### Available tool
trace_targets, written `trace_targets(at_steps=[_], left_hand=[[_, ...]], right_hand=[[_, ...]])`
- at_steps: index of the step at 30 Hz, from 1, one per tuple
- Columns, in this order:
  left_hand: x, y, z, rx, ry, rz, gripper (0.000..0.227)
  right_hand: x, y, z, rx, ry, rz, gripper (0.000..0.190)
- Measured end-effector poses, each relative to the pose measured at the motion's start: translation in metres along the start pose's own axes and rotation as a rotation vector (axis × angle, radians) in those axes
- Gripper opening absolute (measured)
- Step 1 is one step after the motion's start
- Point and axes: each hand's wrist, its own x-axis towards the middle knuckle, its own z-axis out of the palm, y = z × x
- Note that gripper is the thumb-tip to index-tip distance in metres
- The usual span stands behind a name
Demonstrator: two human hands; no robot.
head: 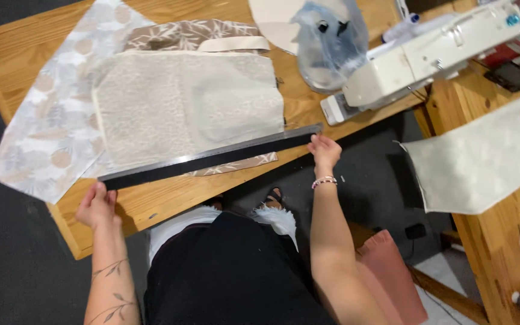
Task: The person measures and cuts a black strap, then uses a ruler and pencil to mark a white fabric piece. They fold the strap ends and pin them onto the marked fabric, preparing it for sewing.
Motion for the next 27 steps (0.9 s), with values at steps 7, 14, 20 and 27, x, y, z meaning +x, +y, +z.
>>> trace_targets(at_steps=[7,14,20,27], left_hand=[[-0.021,0.025,-0.001,0.052,-0.051,-0.051,0.029],[-0.041,0.037,0.001,0.061,-0.053,-0.044,0.028],[-0.045,0.031,-0.005,0.172,-0.049,0.184,0.034],[-0.128,0.079,0.007,0.311,0.002,0.769,0.016]], right_hand=[[-0.031,-0.045,0.008,-0.074,0.029,0.084,0.038],[-0.035,-0.059,0.017,-0.067,0.054,0.091,0.03],[-0.044,-0.051,0.013,-0.031,0.034,0.044,0.035],[-0.094,-0.066,-0.043,0.286,0.083,-0.045,0.031]])
